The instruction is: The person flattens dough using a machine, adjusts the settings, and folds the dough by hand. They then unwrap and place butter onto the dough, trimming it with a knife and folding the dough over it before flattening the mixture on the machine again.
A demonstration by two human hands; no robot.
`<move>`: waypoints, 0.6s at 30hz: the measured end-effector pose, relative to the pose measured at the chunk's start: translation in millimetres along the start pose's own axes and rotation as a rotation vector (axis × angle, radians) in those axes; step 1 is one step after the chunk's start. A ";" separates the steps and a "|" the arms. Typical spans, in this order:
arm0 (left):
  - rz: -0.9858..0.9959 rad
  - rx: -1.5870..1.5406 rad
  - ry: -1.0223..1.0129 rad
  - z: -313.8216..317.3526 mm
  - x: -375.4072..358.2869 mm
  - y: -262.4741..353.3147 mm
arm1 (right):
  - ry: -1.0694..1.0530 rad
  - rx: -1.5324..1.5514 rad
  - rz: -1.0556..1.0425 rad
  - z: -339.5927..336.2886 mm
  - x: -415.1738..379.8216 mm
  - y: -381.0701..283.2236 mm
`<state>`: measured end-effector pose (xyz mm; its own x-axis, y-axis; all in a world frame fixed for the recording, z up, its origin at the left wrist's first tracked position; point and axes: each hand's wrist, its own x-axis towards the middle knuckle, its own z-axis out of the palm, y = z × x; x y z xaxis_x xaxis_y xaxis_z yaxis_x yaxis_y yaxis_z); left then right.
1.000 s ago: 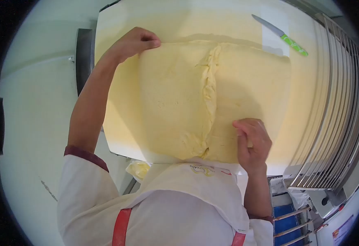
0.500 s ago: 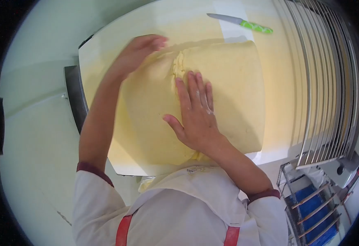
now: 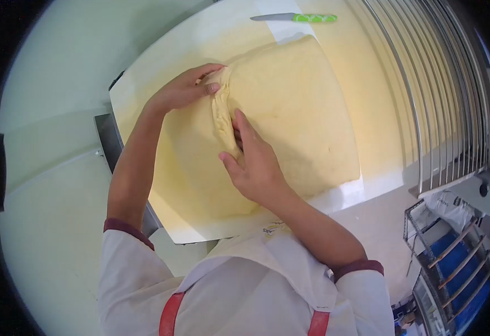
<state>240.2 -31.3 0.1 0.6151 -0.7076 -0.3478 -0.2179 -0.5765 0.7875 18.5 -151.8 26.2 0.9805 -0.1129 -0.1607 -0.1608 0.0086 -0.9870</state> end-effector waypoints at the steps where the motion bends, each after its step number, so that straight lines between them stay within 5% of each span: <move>1: 0.002 -0.003 -0.056 0.3 -5.7 1.5 | 0.002 -0.070 -0.017 2.5 -1.9 1.8; 3: -0.092 -0.081 -0.080 7.3 3.2 -3.6 | 0.000 -0.219 -0.069 7.4 9.0 8.6; 6: -0.153 0.024 -0.042 9.7 8.6 -1.0 | -0.006 0.084 -0.001 7.5 12.5 11.3; 10: -0.099 -0.181 0.121 22.6 -1.6 3.9 | -0.075 -0.194 0.129 1.5 -2.0 -14.0; 13: -0.069 0.629 0.267 57.2 -5.8 26.7 | -0.089 -0.180 0.063 8.3 -0.4 11.5; 15: -0.054 0.656 0.292 60.0 -6.8 27.8 | -0.078 0.042 0.027 6.7 1.3 23.1; 18: 0.034 0.625 0.326 63.0 -14.1 26.5 | -0.013 -0.175 0.070 0.4 -21.4 3.8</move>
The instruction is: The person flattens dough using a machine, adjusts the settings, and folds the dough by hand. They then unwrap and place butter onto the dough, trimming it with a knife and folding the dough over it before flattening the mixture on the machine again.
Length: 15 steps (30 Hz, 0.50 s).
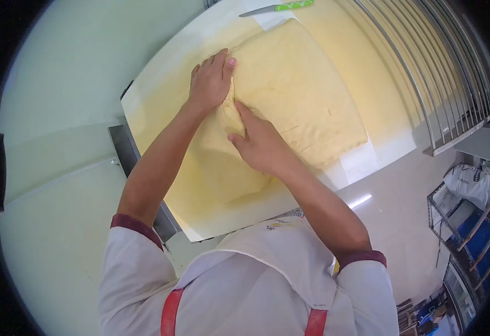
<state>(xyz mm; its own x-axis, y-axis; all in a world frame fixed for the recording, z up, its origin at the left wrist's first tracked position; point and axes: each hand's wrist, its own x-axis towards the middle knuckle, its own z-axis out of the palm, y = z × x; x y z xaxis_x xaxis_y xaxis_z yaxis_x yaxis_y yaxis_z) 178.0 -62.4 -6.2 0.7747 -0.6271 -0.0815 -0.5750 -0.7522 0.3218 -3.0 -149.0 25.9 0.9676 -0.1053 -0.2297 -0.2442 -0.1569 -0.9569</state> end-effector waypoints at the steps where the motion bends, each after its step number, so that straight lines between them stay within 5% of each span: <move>1: 0.027 -0.024 0.026 -1.9 -2.9 -1.6 | -0.001 -0.078 -0.028 -0.5 -7.9 -3.6; 3: 0.100 -0.054 0.069 -2.1 -17.9 0.5 | 0.007 -0.232 -0.080 -4.0 -17.6 -6.3; 6: 0.068 0.094 0.117 15.2 -21.7 13.7 | -0.115 -0.135 0.131 -13.6 -11.3 -13.6; 9: 0.040 0.152 0.122 16.5 -17.8 16.9 | 0.079 -0.103 -0.144 -5.5 -37.2 3.6; 13: 0.075 -0.123 0.150 10.9 -28.0 6.8 | 0.068 -0.279 -0.053 3.5 -47.9 0.4; 15: 0.149 0.067 0.192 18.7 -29.5 25.8 | 0.041 -0.198 0.010 0.9 -45.6 9.6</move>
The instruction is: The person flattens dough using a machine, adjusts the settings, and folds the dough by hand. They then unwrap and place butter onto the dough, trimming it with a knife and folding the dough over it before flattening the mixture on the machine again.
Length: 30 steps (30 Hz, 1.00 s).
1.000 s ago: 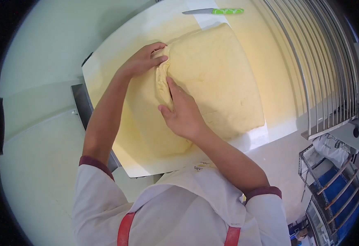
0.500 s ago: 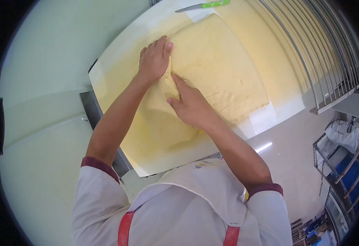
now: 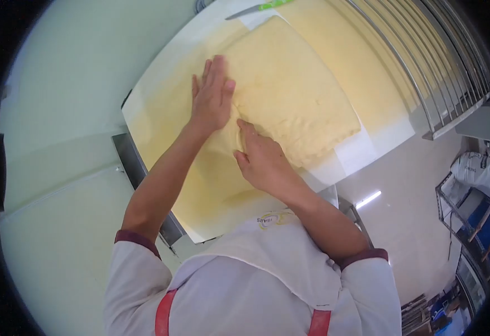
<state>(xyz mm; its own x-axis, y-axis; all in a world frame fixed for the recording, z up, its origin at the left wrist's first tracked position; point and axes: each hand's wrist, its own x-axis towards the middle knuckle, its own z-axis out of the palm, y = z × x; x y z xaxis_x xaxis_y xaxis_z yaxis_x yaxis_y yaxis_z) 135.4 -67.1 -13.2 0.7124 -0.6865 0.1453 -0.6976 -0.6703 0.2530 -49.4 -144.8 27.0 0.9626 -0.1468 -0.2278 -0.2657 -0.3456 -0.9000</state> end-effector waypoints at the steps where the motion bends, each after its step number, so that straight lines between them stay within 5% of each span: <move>1: 0.022 0.092 0.009 2.7 -8.0 7.0 | 0.020 0.105 -0.034 3.7 -2.8 9.9; 3: -0.011 0.121 -0.021 4.6 -2.7 11.3 | 0.075 0.312 -0.117 8.5 -5.7 23.4; 6: 0.015 0.012 -0.027 0.3 -5.1 4.3 | 0.159 0.082 -0.134 4.6 -23.2 11.9; 9: 0.125 -0.051 -0.081 -7.1 -23.5 15.6 | 0.039 0.142 0.094 8.8 -17.3 13.8; 12: 0.135 0.109 -0.070 0.5 -25.2 31.7 | 0.076 0.714 0.172 24.0 -19.4 34.6; 15: 0.109 0.146 -0.059 3.0 -24.0 35.1 | 0.229 0.706 -0.041 25.5 -48.9 24.4; 18: 0.127 -0.096 -0.092 -14.2 -44.5 29.7 | 0.079 0.237 0.009 14.1 -66.3 23.0; 24: 0.147 0.073 -0.101 -1.8 -56.1 61.9 | 0.149 0.590 0.020 19.8 -71.8 36.5; 30: 0.179 -0.079 -0.114 -17.9 -74.7 47.6 | -0.066 0.289 0.040 22.3 -74.0 22.0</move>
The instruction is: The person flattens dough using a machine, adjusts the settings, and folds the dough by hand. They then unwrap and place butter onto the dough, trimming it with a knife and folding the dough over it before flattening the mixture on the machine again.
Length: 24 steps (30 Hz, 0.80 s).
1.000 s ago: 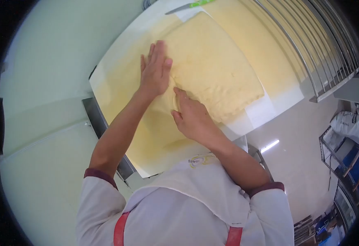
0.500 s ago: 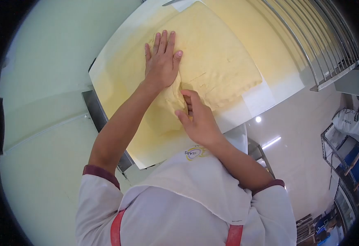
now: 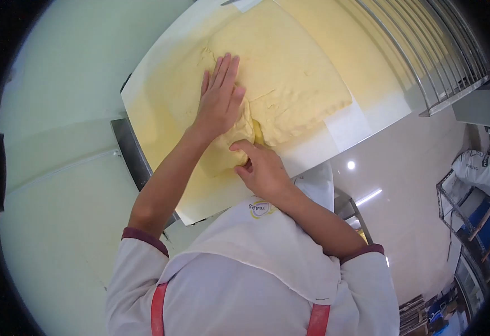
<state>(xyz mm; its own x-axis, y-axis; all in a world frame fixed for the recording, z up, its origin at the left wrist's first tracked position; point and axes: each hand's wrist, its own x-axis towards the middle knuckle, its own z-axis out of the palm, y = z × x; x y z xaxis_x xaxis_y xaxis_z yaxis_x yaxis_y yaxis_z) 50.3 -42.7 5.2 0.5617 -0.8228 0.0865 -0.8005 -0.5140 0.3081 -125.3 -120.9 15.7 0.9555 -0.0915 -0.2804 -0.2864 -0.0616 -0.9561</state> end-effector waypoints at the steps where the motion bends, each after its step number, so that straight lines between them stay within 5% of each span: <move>1: 0.027 -0.042 -0.017 -4.0 -4.7 0.5 | 0.061 -0.004 -0.051 -3.1 1.0 2.5; 7: -0.051 0.180 0.046 19.1 2.6 31.5 | 0.282 0.015 -0.111 -11.4 -1.5 17.5; 13: -0.042 -0.092 0.161 24.1 -11.1 17.8 | 0.187 -0.067 -0.154 0.4 -5.4 8.9; 19: -0.205 0.099 0.101 10.8 -115.7 -10.1 | 0.241 -0.368 -0.202 -26.7 6.1 18.3; 24: -0.273 0.014 0.128 9.6 -117.8 -0.8 | 0.205 -0.447 -0.187 -24.2 2.5 9.2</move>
<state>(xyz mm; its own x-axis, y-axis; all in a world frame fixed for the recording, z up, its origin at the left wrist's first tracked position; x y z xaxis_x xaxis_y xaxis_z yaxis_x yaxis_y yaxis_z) -17.2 52.4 -14.3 0.7775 -0.6170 0.1216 -0.6188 -0.7159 0.3234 -127.2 -145.7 8.3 0.9727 -0.2281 -0.0430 -0.1569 -0.5096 -0.8460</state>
